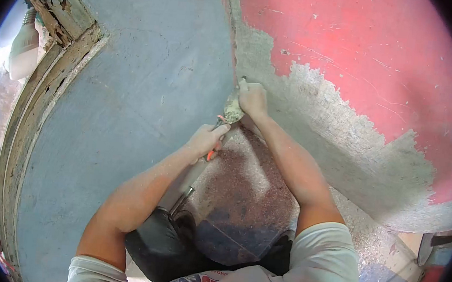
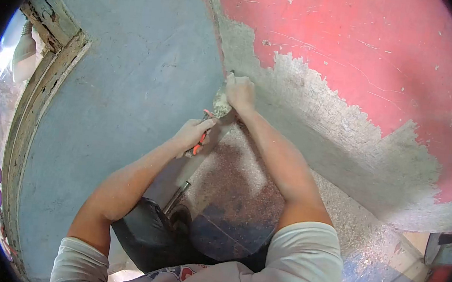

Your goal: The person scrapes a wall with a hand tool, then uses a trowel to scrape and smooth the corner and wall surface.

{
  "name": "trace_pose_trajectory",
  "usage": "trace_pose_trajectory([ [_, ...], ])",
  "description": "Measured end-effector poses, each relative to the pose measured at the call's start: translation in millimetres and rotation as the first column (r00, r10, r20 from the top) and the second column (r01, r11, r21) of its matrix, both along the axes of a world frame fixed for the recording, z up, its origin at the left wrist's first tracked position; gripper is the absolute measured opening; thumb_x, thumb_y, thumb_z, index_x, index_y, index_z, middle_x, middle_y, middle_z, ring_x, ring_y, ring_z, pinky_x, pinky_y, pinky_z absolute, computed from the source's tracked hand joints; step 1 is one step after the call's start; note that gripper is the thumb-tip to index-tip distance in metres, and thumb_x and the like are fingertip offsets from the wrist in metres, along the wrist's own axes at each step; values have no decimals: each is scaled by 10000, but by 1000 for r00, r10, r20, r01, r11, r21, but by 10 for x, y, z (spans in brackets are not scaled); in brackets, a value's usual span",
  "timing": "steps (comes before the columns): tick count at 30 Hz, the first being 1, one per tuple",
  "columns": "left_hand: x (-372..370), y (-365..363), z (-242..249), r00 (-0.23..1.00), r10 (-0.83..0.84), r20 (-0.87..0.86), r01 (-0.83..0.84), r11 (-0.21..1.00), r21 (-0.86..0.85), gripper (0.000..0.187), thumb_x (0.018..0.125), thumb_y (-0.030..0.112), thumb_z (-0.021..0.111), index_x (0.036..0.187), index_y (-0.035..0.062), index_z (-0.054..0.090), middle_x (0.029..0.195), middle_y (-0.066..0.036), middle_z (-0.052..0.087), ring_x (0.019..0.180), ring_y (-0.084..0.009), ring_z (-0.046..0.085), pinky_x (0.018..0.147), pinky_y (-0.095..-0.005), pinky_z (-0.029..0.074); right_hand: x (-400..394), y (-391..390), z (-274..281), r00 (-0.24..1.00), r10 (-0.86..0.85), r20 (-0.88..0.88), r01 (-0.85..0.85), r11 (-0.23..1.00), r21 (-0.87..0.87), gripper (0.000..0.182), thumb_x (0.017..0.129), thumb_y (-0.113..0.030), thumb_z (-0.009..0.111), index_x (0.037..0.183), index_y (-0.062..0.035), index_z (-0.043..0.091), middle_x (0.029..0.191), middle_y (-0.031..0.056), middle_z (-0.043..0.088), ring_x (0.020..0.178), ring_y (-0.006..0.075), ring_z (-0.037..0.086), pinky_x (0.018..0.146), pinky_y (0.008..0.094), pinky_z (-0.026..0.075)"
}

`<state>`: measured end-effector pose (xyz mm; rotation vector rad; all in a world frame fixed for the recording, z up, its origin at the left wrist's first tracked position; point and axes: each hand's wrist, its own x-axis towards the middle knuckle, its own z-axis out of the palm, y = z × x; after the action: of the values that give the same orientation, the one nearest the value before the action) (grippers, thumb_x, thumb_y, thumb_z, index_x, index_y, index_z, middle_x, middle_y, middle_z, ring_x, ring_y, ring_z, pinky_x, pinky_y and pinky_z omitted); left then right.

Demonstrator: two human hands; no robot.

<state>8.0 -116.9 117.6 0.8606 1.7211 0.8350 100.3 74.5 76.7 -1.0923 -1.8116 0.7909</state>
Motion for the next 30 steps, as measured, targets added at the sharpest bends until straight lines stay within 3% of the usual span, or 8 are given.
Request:
trace_pose_trajectory([
  [5,222,-32,437,997,-71,-36,77,973,216,458,1059,468,569,834,70,535,623,-18,523,446,-117,506,414,-306,392,455,-125,859,997,-33,-70,37,998,53,520,1035,-388,524,845,56,716,842,338,652,839,503,676,791,533,496],
  [11,213,2,-62,970,-230,-85,241,957,162,426,1070,433,553,860,61,554,617,-10,514,449,-128,534,409,-320,415,594,-168,268,997,-68,-32,71,992,108,504,1044,-360,508,829,35,734,836,314,673,838,495,682,795,559,495],
  [15,334,9,254,977,-145,-159,189,932,309,394,1088,365,530,842,57,537,607,-24,527,434,-129,538,402,-316,426,697,-96,623,998,-53,-17,55,984,167,526,1046,-359,496,784,46,706,805,313,662,801,490,675,762,554,487],
  [19,363,-36,304,979,-200,-35,203,956,211,400,1092,348,531,827,49,538,601,-19,520,441,-127,536,409,-318,422,741,-161,690,996,-15,-90,18,999,29,554,1038,-386,515,747,50,693,775,312,645,775,489,666,739,535,484],
  [23,327,-48,171,974,-209,-89,222,957,187,419,1092,356,537,824,34,540,601,-17,520,451,-125,535,417,-319,416,661,-162,275,997,-69,-30,72,994,80,556,1044,-401,517,776,50,704,754,302,645,766,484,675,729,533,489],
  [27,378,71,350,975,-141,-172,191,928,320,414,1093,352,540,844,21,555,602,-18,528,465,-120,534,436,-308,418,706,-165,924,988,-85,-132,104,984,147,552,1062,-377,501,776,49,705,754,304,644,761,499,661,715,533,486],
  [28,412,62,441,987,-146,-67,160,941,299,395,1093,342,546,875,14,570,606,-26,543,478,-118,531,462,-303,425,716,-192,1014,989,-96,-110,108,988,107,545,1066,-358,488,776,53,699,763,311,641,781,499,661,723,531,487],
  [30,436,32,357,981,-181,-68,193,946,261,383,1091,335,552,887,12,568,610,-27,549,479,-119,531,468,-305,433,717,-139,731,985,-58,-163,93,971,220,529,1054,-364,516,782,60,679,742,304,626,734,459,656,699,512,474],
])
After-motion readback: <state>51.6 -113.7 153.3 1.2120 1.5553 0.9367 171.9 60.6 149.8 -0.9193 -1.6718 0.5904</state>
